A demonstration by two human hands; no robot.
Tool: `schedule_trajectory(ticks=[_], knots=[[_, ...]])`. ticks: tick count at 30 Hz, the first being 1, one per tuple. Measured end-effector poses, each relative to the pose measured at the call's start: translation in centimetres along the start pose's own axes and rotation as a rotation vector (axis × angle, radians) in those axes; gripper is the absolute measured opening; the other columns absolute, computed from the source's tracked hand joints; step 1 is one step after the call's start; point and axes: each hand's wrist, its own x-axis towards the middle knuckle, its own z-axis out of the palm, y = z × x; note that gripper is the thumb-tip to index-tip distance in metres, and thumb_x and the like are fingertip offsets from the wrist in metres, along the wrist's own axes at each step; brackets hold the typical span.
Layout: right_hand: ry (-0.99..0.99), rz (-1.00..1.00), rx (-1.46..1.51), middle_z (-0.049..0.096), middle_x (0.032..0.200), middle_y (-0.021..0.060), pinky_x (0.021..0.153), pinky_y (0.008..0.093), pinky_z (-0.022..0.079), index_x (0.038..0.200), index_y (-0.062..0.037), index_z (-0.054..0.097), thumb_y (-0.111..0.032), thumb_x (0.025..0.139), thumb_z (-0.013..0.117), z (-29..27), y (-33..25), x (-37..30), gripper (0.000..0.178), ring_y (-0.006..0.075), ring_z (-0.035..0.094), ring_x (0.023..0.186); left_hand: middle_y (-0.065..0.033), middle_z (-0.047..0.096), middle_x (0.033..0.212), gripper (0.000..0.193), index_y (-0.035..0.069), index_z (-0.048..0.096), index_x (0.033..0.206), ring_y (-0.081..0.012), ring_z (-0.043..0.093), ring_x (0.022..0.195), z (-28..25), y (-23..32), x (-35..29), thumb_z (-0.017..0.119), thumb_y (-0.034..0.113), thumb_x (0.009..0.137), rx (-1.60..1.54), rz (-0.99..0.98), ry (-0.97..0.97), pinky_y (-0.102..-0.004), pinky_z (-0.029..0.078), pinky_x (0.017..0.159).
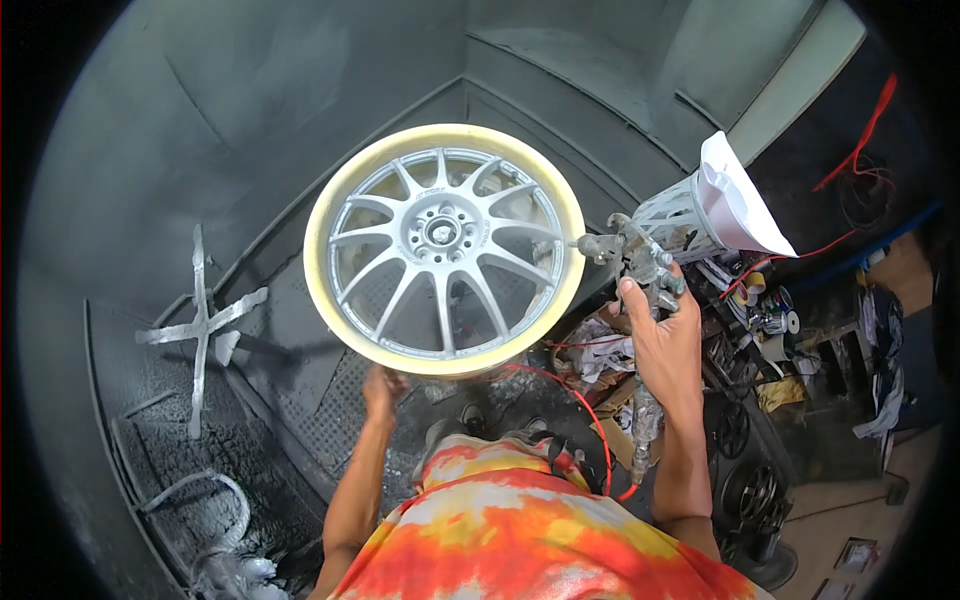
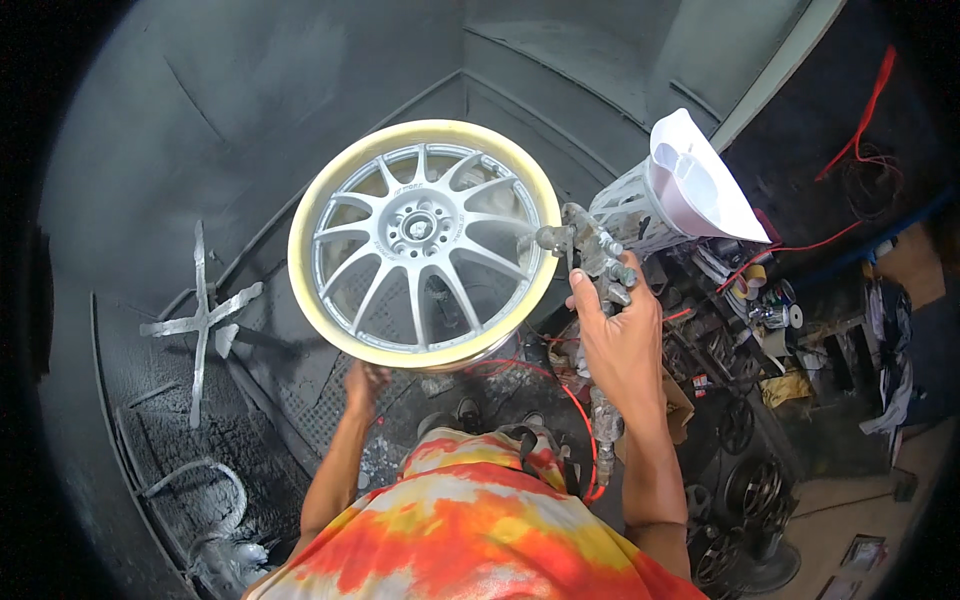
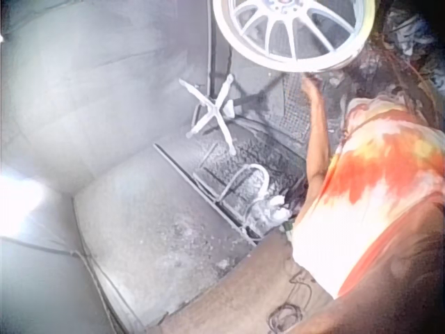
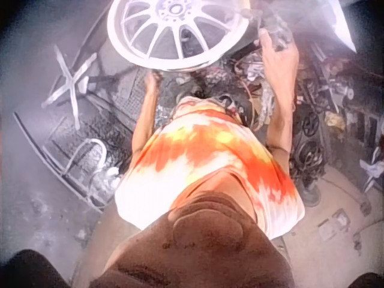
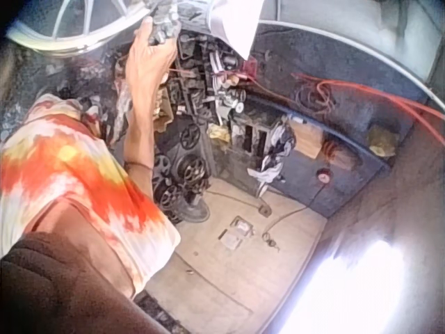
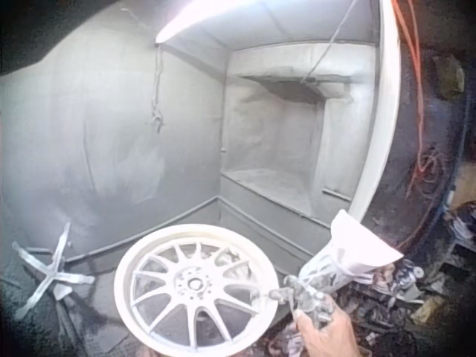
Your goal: The person prepares and paints a silver car rim. They move the rim into a spray booth, apply paint using a spray gun, and then mix paint in a small cup and wipe a container with a cloth on a nearby workbench.
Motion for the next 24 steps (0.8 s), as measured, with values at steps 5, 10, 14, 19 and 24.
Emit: schedule_trajectory(ticks=[5,10,14,19,24], knots=[[0.149,-0.017,-0.142,0.071,0.081,0.008,0.071,0.0336,0.052,0.12,0.0025,0.064,-0.017,0.1,0.066,-0.1,0.5,1.0,0.028,0.0143,0.064,0.073,-0.0081,0.067,0.091,0.036,0.008,0.063,0.11,-0.0238,0.068,0.091,4.0,-6.6,0.3,0.044,0.038,0.109,-0.079,-0.257,-0.128,-0.044,0.058,0.082],[0.147,0.005,-0.148,0.069,0.08,0.0063,0.068,0.0325,0.051,0.12,0.0018,0.065,-0.018,0.101,0.065,-0.1,1.1,0.9,0.027,0.0132,0.062,0.073,-0.0146,0.068,0.109,0.041,0.003,0.059,0.124,-0.028,0.068,0.101,6.1,-7.6,0.1,0.042,0.037,0.109,-0.163,-0.275,-0.1,-0.0454,0.059,0.085],[0.164,-0.05,-0.094,0.068,0.081,0.0059,0.07,0.033,0.05,0.119,0.0018,0.065,-0.018,0.101,0.065,0.0,1.0,0.8,0.027,0.013,0.062,0.073,-0.0162,0.07,0.108,0.04,0.001,0.062,0.121,-0.0272,0.069,0.094,5.4,-7.7,1.3,0.044,0.035,0.108,-0.216,-0.176,-0.11,-0.0433,0.059,0.08],[0.055,0.008,-0.009,0.07,0.084,0.0063,0.073,0.0328,0.05,0.12,0.0008,0.065,-0.018,0.101,0.065,-0.2,0.5,-0.1,0.027,0.0135,0.063,0.076,-0.0123,0.069,0.111,0.036,0.007,0.062,0.125,-0.0243,0.069,0.09,2.1,-5.9,4.2,0.045,0.034,0.106,-0.132,-0.179,-0.135,-0.0392,0.059,0.073],[-0.016,0.006,0.056,0.071,0.085,0.0057,0.074,0.0311,0.05,0.118,0.0013,0.065,-0.017,0.102,0.066,-1.5,0.4,0.1,0.024,0.0108,0.062,0.078,-0.0097,0.072,0.105,0.045,0.009,0.063,0.128,-0.0241,0.071,0.09,0.7,-2.4,7.5,0.058,0.046,0.102,0.12,-0.063,-0.089,-0.0395,0.059,0.07]])
